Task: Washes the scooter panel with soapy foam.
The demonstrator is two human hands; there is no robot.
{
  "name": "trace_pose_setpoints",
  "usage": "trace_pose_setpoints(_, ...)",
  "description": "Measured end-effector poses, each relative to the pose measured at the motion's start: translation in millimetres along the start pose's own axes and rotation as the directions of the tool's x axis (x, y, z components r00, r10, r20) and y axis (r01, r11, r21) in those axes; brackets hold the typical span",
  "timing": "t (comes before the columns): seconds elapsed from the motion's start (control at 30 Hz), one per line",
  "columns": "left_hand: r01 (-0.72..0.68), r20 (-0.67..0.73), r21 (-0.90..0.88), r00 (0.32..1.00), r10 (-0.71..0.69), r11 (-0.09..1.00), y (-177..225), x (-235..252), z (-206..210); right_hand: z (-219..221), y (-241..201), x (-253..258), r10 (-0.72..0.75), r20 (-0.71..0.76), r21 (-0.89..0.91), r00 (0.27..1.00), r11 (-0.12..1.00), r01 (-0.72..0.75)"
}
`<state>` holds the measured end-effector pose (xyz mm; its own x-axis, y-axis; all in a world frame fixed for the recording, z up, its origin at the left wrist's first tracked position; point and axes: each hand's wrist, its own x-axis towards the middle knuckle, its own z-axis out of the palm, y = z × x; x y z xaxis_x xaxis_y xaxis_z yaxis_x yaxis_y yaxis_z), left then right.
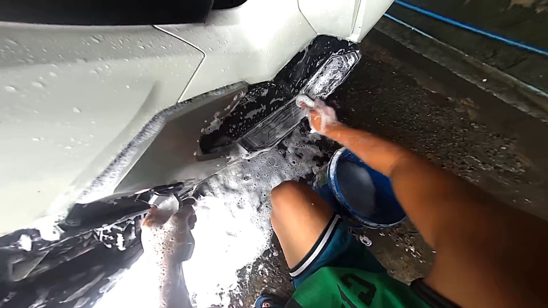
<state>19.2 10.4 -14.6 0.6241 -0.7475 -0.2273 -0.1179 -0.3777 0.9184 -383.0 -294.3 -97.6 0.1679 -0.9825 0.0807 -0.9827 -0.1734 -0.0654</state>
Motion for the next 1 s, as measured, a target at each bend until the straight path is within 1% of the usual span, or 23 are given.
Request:
trace_pose_setpoints(0.03, -0.003, 0.001, -0.001, 1.000, 0.003, 1.000, 0.4, 0.5, -0.8, -13.4, 16.2, 6.7, -0.014, -0.035, -0.015, 0.999, 1.000, 0.013)
trace_pose_setpoints(0.07, -0.008, 0.008, -0.004, 1.000, 0.008, 1.000, 0.3, 0.8, -0.6, -34.5, 35.2, 13.4, 0.018, -0.086, -0.027, 0.996, 0.999, -0.021)
trace_pose_setpoints(0.13, -0.012, 0.013, -0.023, 1.000, 0.012, 1.000, -1.6, 1.2, 1.9, -83.8, 65.7, 23.9, 0.166, -0.232, -0.031, 0.959, 0.984, -0.178)
trace_pose_setpoints(0.17, -0.007, 0.013, -0.015, 1.000, 0.007, 1.000, -0.9, -0.1, 2.0, -94.7, 72.0, 23.2, 0.227, -0.285, -0.010, 0.931, 0.971, -0.240)
trace_pose_setpoints(0.2, -0.006, 0.012, -0.002, 1.000, 0.006, 1.000, 0.6, -0.7, 2.1, -90.4, 68.5, 15.8, 0.256, -0.310, 0.018, 0.916, 0.965, -0.263)
trace_pose_setpoints(0.27, -0.004, 0.003, 0.007, 1.000, 0.004, 1.000, 2.6, -2.2, 3.6, -54.2, 41.7, -2.6, 0.208, -0.272, 0.049, 0.939, 0.978, -0.203)
trace_pose_setpoints(0.33, -0.008, 0.007, 0.016, 1.000, 0.008, 1.000, 0.5, -3.6, 3.1, -7.5, 16.1, -17.4, 0.105, -0.103, 0.056, 0.989, 0.993, -0.100)
trace_pose_setpoints(0.37, -0.019, 0.012, 0.004, 1.000, 0.019, 1.000, -1.6, -2.0, 2.6, -0.1, 13.5, -15.0, 0.073, -0.052, 0.045, 0.996, 0.996, -0.071)
trace_pose_setpoints(0.4, -0.030, 0.020, -0.003, 0.999, 0.030, 1.000, -2.9, -0.7, 1.4, -8.8, 19.3, -9.9, 0.059, -0.040, 0.034, 0.997, 0.998, -0.058)
trace_pose_setpoints(0.43, -0.040, 0.032, -0.008, 0.999, 0.040, 0.999, -4.2, 0.3, 0.6, -23.6, 34.3, -5.5, 0.069, -0.070, 0.029, 0.995, 0.997, -0.067)
trace_pose_setpoints(0.5, -0.049, 0.041, -0.026, 0.998, 0.050, 0.998, -5.4, 1.4, 1.8, -62.4, 70.0, 5.2, 0.185, -0.211, 0.036, 0.960, 0.983, -0.182)
trace_pose_setpoints(0.53, -0.047, 0.036, -0.033, 0.998, 0.048, 0.998, -4.4, 0.6, 2.4, -77.0, 77.6, 10.8, 0.253, -0.278, 0.052, 0.927, 0.967, -0.248)
trace_pose_setpoints(0.57, -0.042, 0.029, -0.031, 0.999, 0.043, 0.999, -2.3, -1.0, 2.3, -81.0, 73.2, 12.1, 0.291, -0.314, 0.070, 0.904, 0.956, -0.284)
trace_pose_setpoints(0.6, -0.039, 0.029, -0.032, 0.999, 0.040, 0.999, -0.6, -2.3, 1.8, -72.4, 59.0, 4.0, 0.287, -0.298, 0.095, 0.910, 0.958, -0.271)
trace_pose_setpoints(0.67, -0.054, 0.034, -0.044, 0.998, 0.055, 0.998, -2.5, -2.2, 0.4, -27.9, 30.2, -22.6, 0.171, -0.182, 0.121, 0.968, 0.981, -0.150)
trace_pose_setpoints(0.7, -0.062, 0.034, -0.044, 0.997, 0.064, 0.997, -3.1, -1.0, -0.1, -7.5, 24.4, -29.9, 0.114, -0.132, 0.134, 0.985, 0.986, -0.096)
trace_pose_setpoints(0.73, -0.066, 0.034, -0.042, 0.997, 0.068, 0.997, -3.4, 0.8, -0.4, -2.7, 25.6, -26.9, 0.087, -0.083, 0.105, 0.993, 0.991, -0.078)
trace_pose_setpoints(0.77, -0.064, 0.034, -0.037, 0.997, 0.065, 0.997, -4.1, 1.1, -2.4, -10.2, 33.8, -19.6, 0.073, -0.078, 0.089, 0.994, 0.994, -0.066)
trace_pose_setpoints(0.8, -0.062, 0.040, -0.028, 0.997, 0.063, 0.998, -4.6, 1.1, -4.1, -25.5, 45.4, -13.6, 0.088, -0.110, 0.090, 0.990, 0.993, -0.078)
trace_pose_setpoints(0.87, -0.058, 0.045, -0.030, 0.997, 0.059, 0.998, -5.4, 0.8, -1.5, -71.5, 70.4, 7.5, 0.213, -0.225, 0.093, 0.951, 0.976, -0.197)
trace_pose_setpoints(0.9, -0.060, 0.042, -0.038, 0.997, 0.062, 0.997, -6.2, 0.0, -0.5, -86.2, 75.3, 17.8, 0.259, -0.271, 0.081, 0.927, 0.966, -0.246)
trace_pose_setpoints(0.93, -0.062, 0.037, -0.036, 0.997, 0.063, 0.997, -5.8, -1.0, -1.1, -87.9, 71.3, 21.5, 0.275, -0.295, 0.073, 0.915, 0.961, -0.266)
trace_pose_setpoints(1.0, -0.059, 0.026, -0.036, 0.998, 0.060, 0.998, -3.8, -1.8, -1.0, -59.8, 44.7, 8.8, 0.244, -0.249, 0.113, 0.937, 0.968, -0.222)
